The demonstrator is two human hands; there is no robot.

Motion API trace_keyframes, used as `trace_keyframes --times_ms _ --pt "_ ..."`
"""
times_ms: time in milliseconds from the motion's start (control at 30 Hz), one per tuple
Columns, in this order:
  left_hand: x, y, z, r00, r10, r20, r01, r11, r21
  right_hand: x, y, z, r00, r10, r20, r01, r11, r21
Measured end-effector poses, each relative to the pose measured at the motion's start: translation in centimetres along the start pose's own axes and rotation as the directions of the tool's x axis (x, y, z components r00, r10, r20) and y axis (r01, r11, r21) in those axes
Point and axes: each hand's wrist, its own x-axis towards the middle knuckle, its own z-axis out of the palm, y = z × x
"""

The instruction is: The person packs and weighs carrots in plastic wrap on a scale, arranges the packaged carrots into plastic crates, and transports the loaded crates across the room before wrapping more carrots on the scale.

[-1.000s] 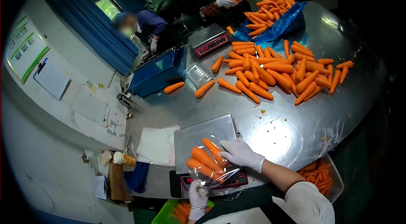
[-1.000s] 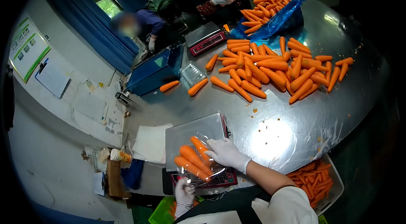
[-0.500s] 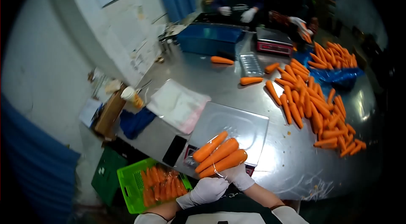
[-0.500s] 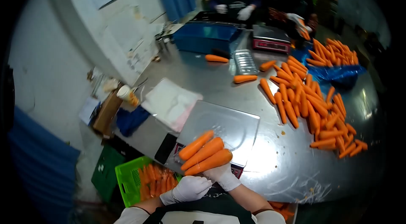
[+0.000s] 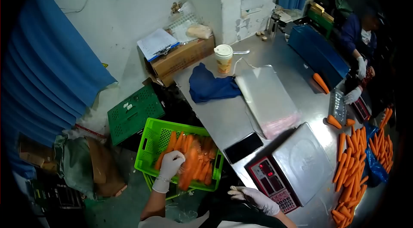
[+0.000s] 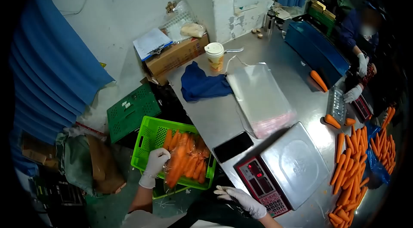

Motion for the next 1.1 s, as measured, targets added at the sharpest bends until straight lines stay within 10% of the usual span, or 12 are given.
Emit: trace_keyframes --times_ms 300,367,400,433,533,600,700,767,833,967,1100 --pt "12.2 -25.1 -9.1 0.901 0.063 -0.43 0.221 0.786 0.577 -1.0 0.7 0.5 0.897 0.2 -0.394 -0.157 0.978 0.14" --pt "14.6 -28.9 -8.1 0.888 -0.077 -0.453 0.276 0.878 0.391 -1.2 1.8 -0.3 0.894 0.183 -0.409 -0.146 0.982 0.122" --pt "16.4 -33.6 -7.2 0.871 -0.203 -0.448 0.112 0.969 -0.221 -1.3 1.9 -0.5 0.888 0.185 -0.42 -0.153 0.982 0.11" --pt "16.3 -32.2 -4.7 0.847 -0.1 -0.521 0.16 0.985 0.071 -1.3 1.8 -0.5 0.885 0.187 -0.427 -0.161 0.982 0.096" --pt "17.9 -33.7 -1.7 0.895 -0.4 -0.2 0.332 0.894 -0.3 -1.3 -1.1 2.6 0.852 0.204 -0.482 -0.16 0.978 0.13" --pt "18.4 -30.4 1.6 0.898 0.183 -0.399 -0.077 0.961 0.267 -1.8 -1.0 2.7 0.839 0.185 -0.512 -0.125 0.981 0.149" --pt "18.6 -15.0 4.4 0.807 0.205 -0.554 -0.233 0.972 0.021 -2.8 1.0 1.9 0.837 0.065 -0.544 -0.064 0.998 0.02" --pt "19.1 -6.4 6.8 0.82 0.357 -0.448 -0.347 0.932 0.107 -3.6 3.7 -0.5 0.865 -0.085 -0.495 -0.14 0.906 -0.4" --pt "19.2 0.2 11.3 0.846 0.483 -0.225 -0.496 0.868 -0.003 -3.8 5.1 -1.4 0.875 -0.067 -0.48 -0.14 0.913 -0.383" --pt "19.9 7.2 23.1 0.553 0.783 0.286 -0.819 0.574 0.013 -4.8 3.5 -0.1 0.859 -0.029 -0.511 -0.121 0.959 -0.257" --pt "22.2 6.3 34.0 0.531 0.634 0.563 -0.799 0.596 0.082 -6.1 6.5 -0.6 0.773 -0.328 -0.543 0.141 0.924 -0.356"
